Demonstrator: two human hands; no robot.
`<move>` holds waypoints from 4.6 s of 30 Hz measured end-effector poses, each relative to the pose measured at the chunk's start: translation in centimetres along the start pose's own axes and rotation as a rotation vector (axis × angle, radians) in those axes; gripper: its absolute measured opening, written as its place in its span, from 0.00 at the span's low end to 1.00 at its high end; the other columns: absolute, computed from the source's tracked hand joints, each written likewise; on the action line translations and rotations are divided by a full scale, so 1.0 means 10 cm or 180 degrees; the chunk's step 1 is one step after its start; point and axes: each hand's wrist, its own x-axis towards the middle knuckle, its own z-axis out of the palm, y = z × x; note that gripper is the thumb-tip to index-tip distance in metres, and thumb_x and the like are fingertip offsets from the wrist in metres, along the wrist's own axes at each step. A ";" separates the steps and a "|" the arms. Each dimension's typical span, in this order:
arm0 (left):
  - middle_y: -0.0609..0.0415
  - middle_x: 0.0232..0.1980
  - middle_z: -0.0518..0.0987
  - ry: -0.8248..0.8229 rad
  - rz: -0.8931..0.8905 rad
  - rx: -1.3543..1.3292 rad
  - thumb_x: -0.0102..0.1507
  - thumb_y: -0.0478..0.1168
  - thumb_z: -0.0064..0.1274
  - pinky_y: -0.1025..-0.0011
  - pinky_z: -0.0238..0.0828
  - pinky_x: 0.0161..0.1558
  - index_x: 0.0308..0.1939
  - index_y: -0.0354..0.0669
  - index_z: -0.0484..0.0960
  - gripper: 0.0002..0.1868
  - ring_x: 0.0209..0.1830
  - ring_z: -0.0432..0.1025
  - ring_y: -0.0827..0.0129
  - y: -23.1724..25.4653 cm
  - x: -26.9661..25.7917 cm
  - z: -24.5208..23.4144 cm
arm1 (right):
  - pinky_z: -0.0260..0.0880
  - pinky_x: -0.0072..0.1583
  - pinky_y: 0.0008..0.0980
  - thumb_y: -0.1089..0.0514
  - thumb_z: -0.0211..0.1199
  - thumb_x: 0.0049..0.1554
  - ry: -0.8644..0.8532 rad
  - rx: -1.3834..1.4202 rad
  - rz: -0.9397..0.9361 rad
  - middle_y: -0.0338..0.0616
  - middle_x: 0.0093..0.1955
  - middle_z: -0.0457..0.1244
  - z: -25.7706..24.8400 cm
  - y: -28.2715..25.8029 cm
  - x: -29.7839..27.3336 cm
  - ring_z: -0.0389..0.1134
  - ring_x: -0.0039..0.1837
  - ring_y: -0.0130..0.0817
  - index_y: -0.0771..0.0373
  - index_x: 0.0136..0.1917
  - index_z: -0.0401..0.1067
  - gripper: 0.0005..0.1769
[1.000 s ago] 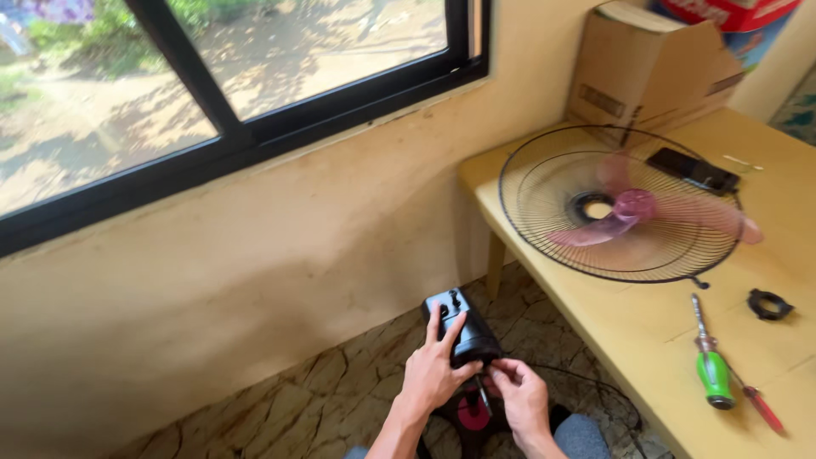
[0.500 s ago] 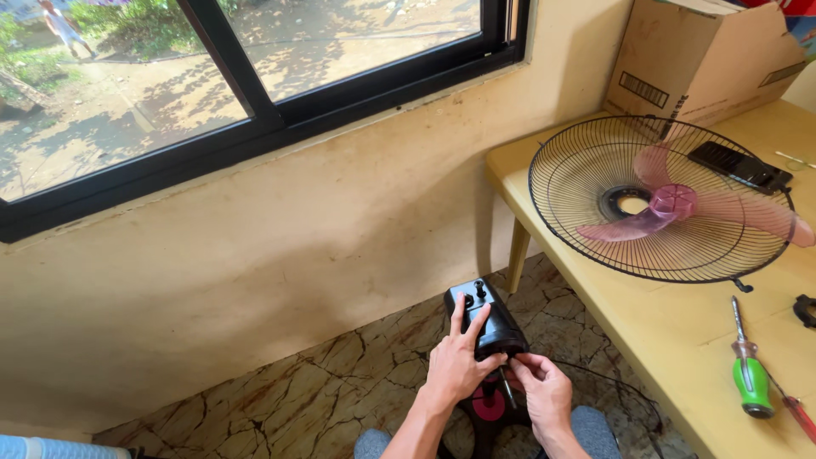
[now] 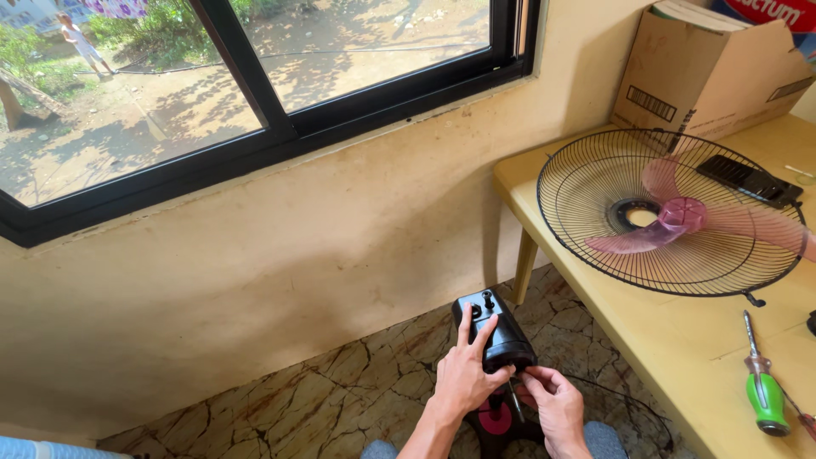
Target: The person sits on the floor and uses a screwdriver to tighten a screw on the fan motor housing. The fan blade and cage are disassembled and placed on a nearby table. The person repeatedly adjusts the motor and secures the screw.
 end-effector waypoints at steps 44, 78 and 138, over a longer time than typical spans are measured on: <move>0.47 0.84 0.43 0.0088 -0.0117 -0.0063 0.51 0.57 0.68 0.50 0.76 0.47 0.73 0.67 0.64 0.48 0.52 0.76 0.39 0.03 -0.03 0.03 | 0.73 0.46 0.27 0.62 0.66 0.57 0.0048 0.0335 0.0218 0.42 0.47 0.72 0.06 -0.08 -0.25 0.72 0.42 0.27 0.66 0.54 0.77 0.11; 0.46 0.84 0.47 0.0452 -0.0096 -0.0370 0.54 0.55 0.66 0.52 0.78 0.48 0.75 0.63 0.61 0.47 0.53 0.77 0.37 0.06 -0.09 0.13 | 0.73 0.42 0.26 0.62 0.68 0.56 -0.0076 0.0551 0.0144 0.40 0.42 0.71 0.12 -0.12 -0.22 0.70 0.38 0.26 0.65 0.53 0.77 0.11; 0.50 0.85 0.42 -0.0013 -0.0624 0.0111 0.53 0.58 0.64 0.49 0.77 0.49 0.78 0.72 0.54 0.52 0.49 0.77 0.34 -0.01 0.09 -0.04 | 0.73 0.44 0.25 0.61 0.68 0.56 -0.0163 0.0660 0.0376 0.40 0.48 0.72 0.15 -0.23 -0.19 0.70 0.40 0.23 0.63 0.55 0.76 0.13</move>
